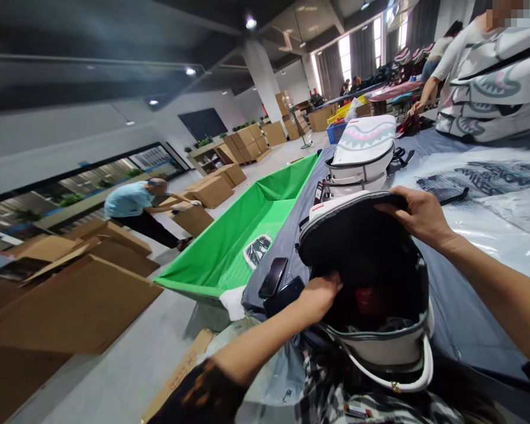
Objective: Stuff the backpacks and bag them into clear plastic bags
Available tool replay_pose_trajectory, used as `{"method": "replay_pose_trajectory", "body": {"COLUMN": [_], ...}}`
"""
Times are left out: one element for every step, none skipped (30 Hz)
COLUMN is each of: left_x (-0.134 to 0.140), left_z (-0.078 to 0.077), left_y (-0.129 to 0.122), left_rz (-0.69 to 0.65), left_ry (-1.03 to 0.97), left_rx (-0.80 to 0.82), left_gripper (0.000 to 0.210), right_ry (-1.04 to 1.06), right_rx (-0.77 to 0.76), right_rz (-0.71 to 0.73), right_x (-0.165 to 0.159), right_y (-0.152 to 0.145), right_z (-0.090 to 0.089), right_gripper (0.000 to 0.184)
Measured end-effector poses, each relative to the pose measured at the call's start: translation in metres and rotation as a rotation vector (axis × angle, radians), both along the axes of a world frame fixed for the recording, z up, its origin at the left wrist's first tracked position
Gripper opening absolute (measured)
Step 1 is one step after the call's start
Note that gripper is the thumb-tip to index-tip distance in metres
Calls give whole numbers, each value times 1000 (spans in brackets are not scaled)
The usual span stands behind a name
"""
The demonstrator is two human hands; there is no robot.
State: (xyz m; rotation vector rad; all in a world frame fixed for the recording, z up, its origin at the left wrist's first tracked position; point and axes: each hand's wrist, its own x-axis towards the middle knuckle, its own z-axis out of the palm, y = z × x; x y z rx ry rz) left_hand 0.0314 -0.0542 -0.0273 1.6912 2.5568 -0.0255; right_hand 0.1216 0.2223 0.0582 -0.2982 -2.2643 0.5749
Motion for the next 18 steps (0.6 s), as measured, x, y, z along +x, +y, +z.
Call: {"method": "replay_pose_trajectory", "body": {"left_x": [3, 4, 2, -2, -9, -17, -26, -34, -39, -42, -42, -38, -31, -22, -12, -2, 8, 15], "left_z": [14, 28, 41, 54, 65, 73, 80, 84, 87, 88, 89, 89, 88, 86, 83, 78, 71, 63], "left_y": [-21, -45, -72, -100, -128, -155, -179, -199, -213, -221, -221, -214, -200, -180, -155, -127, -97, -67], "left_rz": [34, 128, 252, 348, 444, 534, 619, 674, 694, 694, 669, 621, 552, 465, 351, 218, 89, -41], "left_ry": [-53, -174, -252, -281, -258, -210, -146, -48, 37, 107, 150, 167, 165, 145, 132, 102, 45, -19], "left_rx": [25, 126, 228, 259, 245, 184, 76, -42, -138, -219, -270, -288, -279, -260, -210, -175, -157, -123], "left_gripper": [28, 33, 37, 39, 41, 45, 44, 39, 32, 26, 30, 39, 44, 42, 32, 27, 32, 36], "right_ry": [3, 7, 11, 17, 23, 29, 34, 40, 44, 45, 46, 48, 53, 57, 60, 61, 64, 68], "right_rx": [0, -6, -14, -22, -29, -33, -35, -36, -36, -36, -35, -33, -32, -31, -33, -35, -40, -45], "right_rz": [9, 20, 35, 50, 65, 78, 88, 94, 101, 108, 119, 132, 142, 152, 157, 158, 158, 158], "right_x": [0, 0, -1, -2, -4, -5, -6, -7, -7, -7, -6, -6, -5, -5, -5, -5, -6, -5], "right_y": [0, 0, -1, -1, -1, -1, -1, -1, -1, -1, -1, 0, 1, 2, 3, 4, 4, 3], "right_z": [0, 0, 0, 0, 0, 1, 1, 1, 1, 2, 1, 1, 1, 0, -1, -1, -1, -2], "right_gripper": [37, 36, 36, 35, 35, 35, 35, 35, 35, 35, 35, 34, 34, 33, 32, 32, 31, 30]}}
